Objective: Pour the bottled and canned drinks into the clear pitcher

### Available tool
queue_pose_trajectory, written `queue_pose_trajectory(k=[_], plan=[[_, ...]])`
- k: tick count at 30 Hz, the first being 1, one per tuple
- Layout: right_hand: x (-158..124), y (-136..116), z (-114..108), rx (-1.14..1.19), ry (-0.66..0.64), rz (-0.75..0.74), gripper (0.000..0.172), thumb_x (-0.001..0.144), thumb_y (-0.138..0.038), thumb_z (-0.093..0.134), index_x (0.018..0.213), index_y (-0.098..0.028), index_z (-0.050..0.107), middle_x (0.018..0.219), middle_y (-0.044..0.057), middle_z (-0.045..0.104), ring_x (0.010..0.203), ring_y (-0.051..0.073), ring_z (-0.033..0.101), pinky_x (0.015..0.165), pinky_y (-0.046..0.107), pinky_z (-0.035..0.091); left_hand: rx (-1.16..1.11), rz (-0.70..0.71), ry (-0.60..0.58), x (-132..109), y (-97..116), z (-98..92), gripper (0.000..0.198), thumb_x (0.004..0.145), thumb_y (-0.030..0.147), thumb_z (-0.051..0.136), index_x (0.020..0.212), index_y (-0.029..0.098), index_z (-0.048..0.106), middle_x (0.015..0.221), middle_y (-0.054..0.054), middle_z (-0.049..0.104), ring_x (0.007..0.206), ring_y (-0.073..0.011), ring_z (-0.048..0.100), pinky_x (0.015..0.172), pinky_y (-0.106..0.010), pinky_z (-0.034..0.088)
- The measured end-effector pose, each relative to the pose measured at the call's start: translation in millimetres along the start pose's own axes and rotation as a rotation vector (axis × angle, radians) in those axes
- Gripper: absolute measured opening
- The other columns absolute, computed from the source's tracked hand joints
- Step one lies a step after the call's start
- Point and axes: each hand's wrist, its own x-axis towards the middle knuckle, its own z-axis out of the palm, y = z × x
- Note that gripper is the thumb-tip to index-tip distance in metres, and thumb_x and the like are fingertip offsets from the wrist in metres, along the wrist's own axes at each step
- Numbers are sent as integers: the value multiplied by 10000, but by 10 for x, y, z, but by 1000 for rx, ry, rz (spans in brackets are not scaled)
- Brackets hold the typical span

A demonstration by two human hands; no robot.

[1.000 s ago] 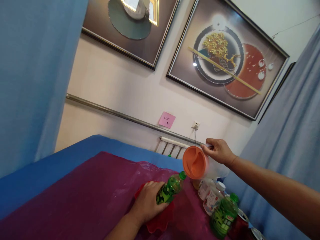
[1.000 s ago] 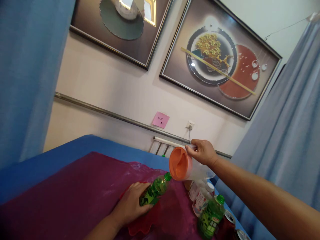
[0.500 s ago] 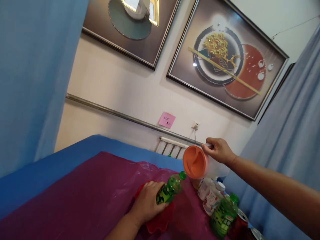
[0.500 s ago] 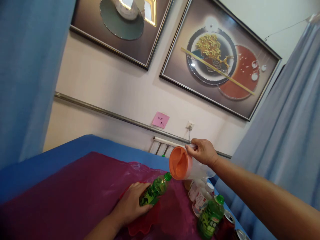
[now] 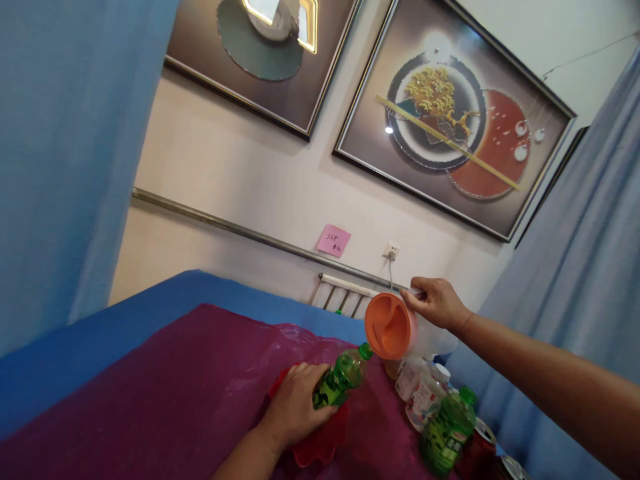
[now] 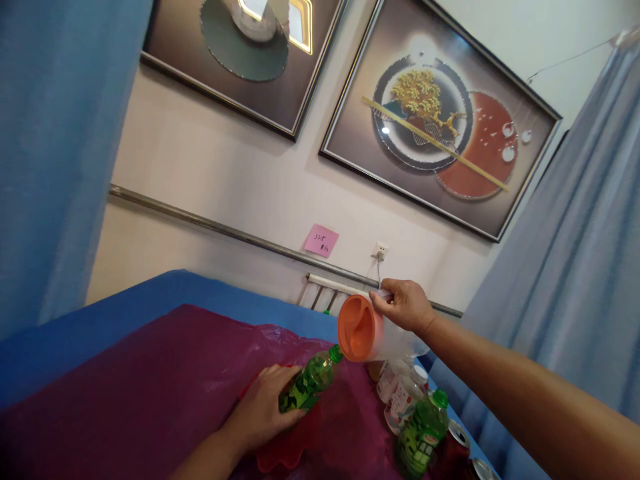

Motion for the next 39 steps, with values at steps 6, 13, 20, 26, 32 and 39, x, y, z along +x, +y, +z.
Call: queue_pose_trajectory(k=[6,13,20,26,32,39], plan=[[-5,-1,2,-6,-6,0,429,851,-501,509,559,-237,338,471,-42,403,463,109,345,503,261,241,2,-11,3,-1,4,-7,565,674,324,787,1211,258,626,1181,-65,719,1093,-311,614,990,-433,413],[9,2,-18,-9,2,-9,427,844,-502,514,558,-235,340,478,-41,403,468,109,351,505,260,244,-4,-8,6,-9,-9,15,564,667,321,798,1203,256,639,1188,-68,718,1098,-315,616,996,-441,415],[10,0,-28,-8,-1,4,438,844,-514,511,554,-236,337,473,-39,403,466,109,350,504,262,244,-5,-3,17,-13,-20,18,544,675,319,785,1196,257,640,1149,-67,725,1069,-304,624,977,-429,429],[12,-8,-35,6,-16,4,436,841,-518,512,558,-237,334,478,-39,402,467,110,356,506,262,248,-9,-9,19,-15,-36,39,572,677,327,790,1220,251,629,1184,-68,716,1098,-314,616,1008,-446,414],[14,-11,-37,-3,-32,18,435,836,-526,506,564,-238,327,483,-35,404,476,113,357,510,263,248,-6,-12,-2,-11,-26,23,559,685,324,783,1218,248,631,1188,-72,716,1096,-314,616,995,-444,420],[15,-10,-31,0,-36,7,425,840,-511,510,566,-238,332,483,-37,403,477,113,359,513,264,249,0,-19,-16,-7,7,-2,553,686,315,789,1212,238,639,1208,-89,712,1127,-324,608,1018,-452,408]])
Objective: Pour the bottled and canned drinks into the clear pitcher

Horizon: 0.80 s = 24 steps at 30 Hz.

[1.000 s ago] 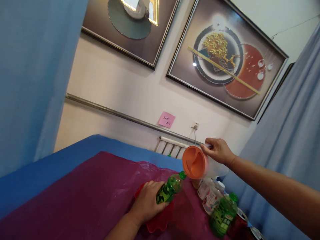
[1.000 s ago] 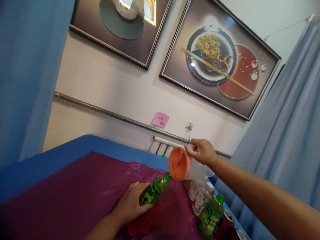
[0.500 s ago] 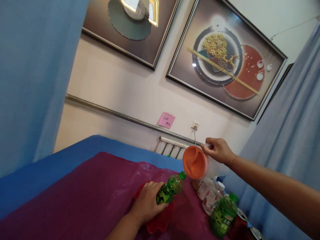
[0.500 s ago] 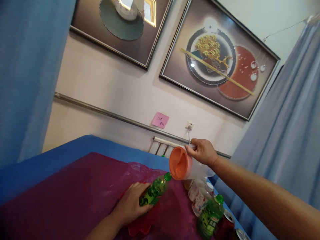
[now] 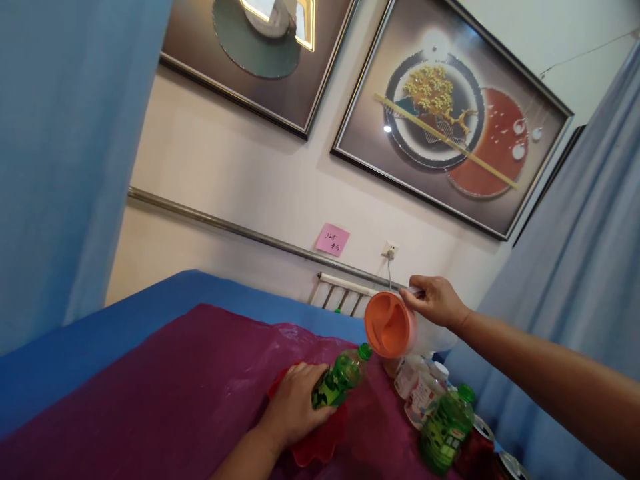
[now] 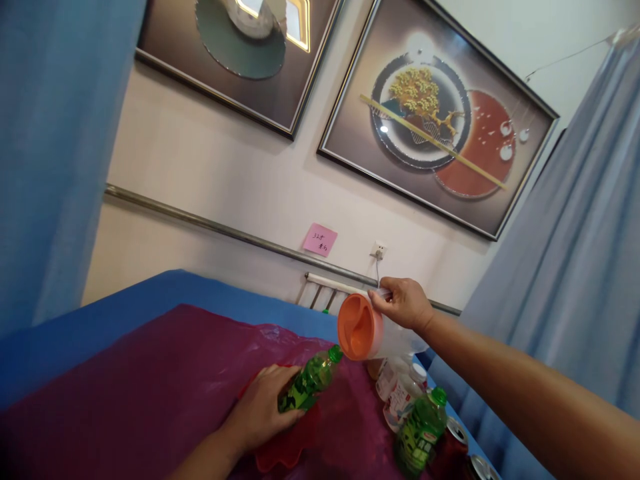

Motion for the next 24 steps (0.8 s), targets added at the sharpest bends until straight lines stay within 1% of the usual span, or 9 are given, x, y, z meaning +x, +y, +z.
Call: queue_pose_trajectory(k=[6,9,14,20,24], plan=[[-8,20,22,-2,-3,7,426,839,-515,511,571,-236,333,487,-39,402,478,112,355,515,264,245,-1,1,5,-6,-2,4,581,680,312,795,1231,234,629,1195,-81,712,1104,-314,610,1014,-450,407],[-12,22,34,2,-2,11,428,836,-516,514,571,-234,330,486,-42,395,477,109,349,513,261,240,-2,-3,-4,-7,2,1,571,682,323,796,1222,228,634,1180,-80,713,1095,-314,609,996,-445,413],[-6,14,32,-10,0,-8,423,838,-511,512,572,-235,333,489,-41,395,481,111,347,512,260,242,-6,1,14,-7,2,4,538,677,303,791,1190,240,641,1152,-63,713,1071,-298,611,977,-426,417],[-7,15,21,-2,4,-15,422,842,-505,514,571,-235,336,489,-40,395,479,112,348,512,260,247,0,-15,-9,-9,11,-9,580,686,315,790,1234,218,625,1192,-86,708,1105,-311,597,1011,-440,397],[-7,15,19,1,8,-17,427,845,-503,516,569,-235,331,488,-40,391,480,112,347,513,260,244,5,-5,-19,-7,16,-17,541,684,315,790,1197,225,642,1167,-79,715,1082,-311,603,984,-437,408]])
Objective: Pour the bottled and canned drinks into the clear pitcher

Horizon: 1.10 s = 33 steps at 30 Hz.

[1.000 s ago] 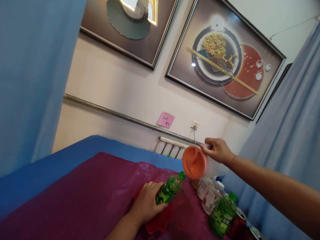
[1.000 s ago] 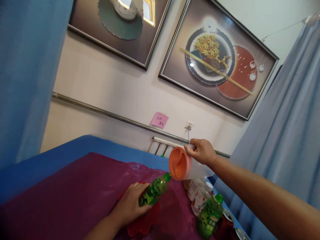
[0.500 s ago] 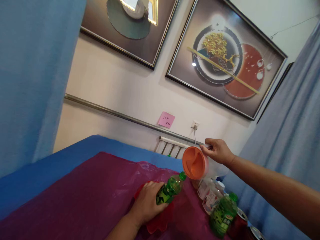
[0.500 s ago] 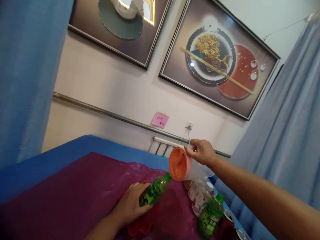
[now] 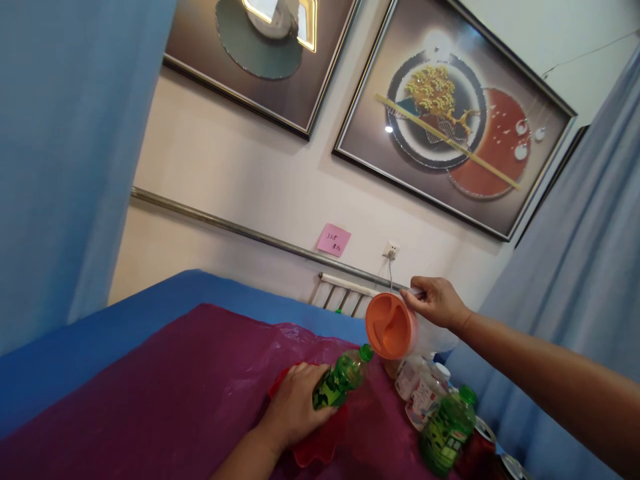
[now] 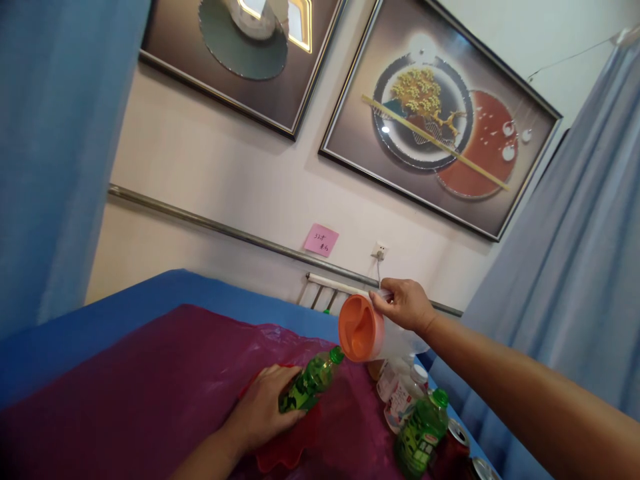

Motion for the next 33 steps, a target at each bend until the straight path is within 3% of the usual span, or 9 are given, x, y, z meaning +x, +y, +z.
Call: queue_pose_trajectory(k=[33], plan=[[24,-50,-17,-8,-38,-25,410,848,-493,513,568,-233,363,496,-34,429,482,114,370,513,260,257,-5,23,9,3,-1,0,523,685,308,781,1182,237,635,1130,-63,715,1053,-294,600,959,-420,411]])
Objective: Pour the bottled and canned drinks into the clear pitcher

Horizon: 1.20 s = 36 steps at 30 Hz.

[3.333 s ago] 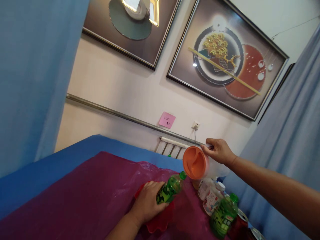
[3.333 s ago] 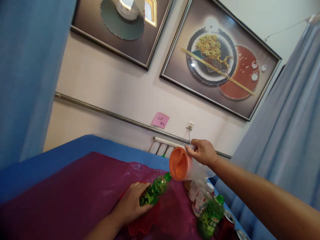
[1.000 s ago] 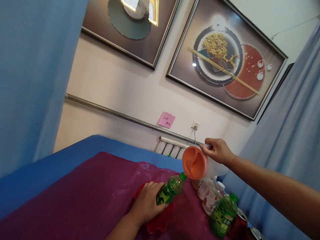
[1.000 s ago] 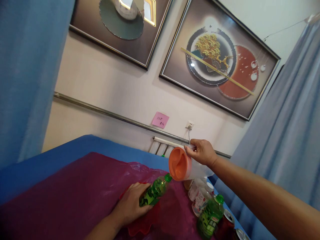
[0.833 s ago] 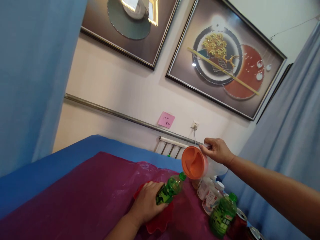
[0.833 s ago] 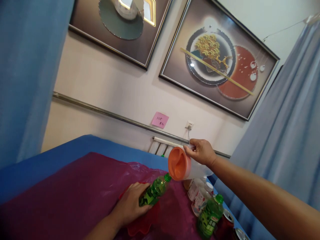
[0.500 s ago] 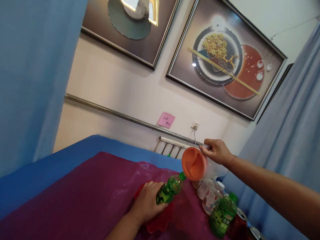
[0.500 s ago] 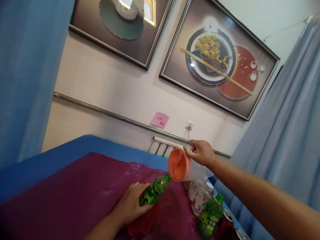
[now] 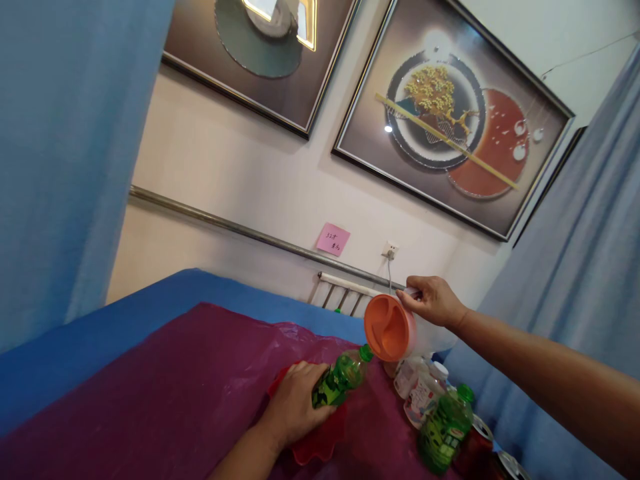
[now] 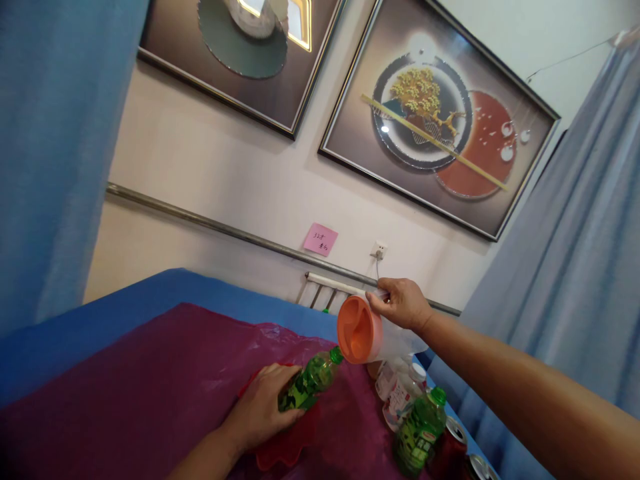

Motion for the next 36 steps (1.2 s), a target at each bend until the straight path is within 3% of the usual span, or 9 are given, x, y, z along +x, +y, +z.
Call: queue_pose_trajectory(k=[11,16,36], plan=[[96,-30,-16,-10,-21,-52,397,845,-476,530,578,-226,374,517,-33,438,499,113,384,528,255,259,-7,3,0,-5,28,-19,414,698,320,766,1089,238,658,1052,-47,723,998,-288,607,891,-390,417],[139,-45,-15,-8,-26,-64,392,841,-480,527,585,-226,374,521,-36,427,504,113,379,534,254,260,-26,-6,-2,-12,26,-19,483,674,319,781,1133,238,658,1092,-57,724,1027,-297,607,916,-399,415],[149,-47,16,-13,-32,-90,385,843,-476,532,596,-231,368,533,-35,439,505,117,374,535,256,263,-41,-19,7,-13,7,-14,457,676,317,775,1114,261,660,1072,-38,730,1013,-289,614,907,-384,419]])
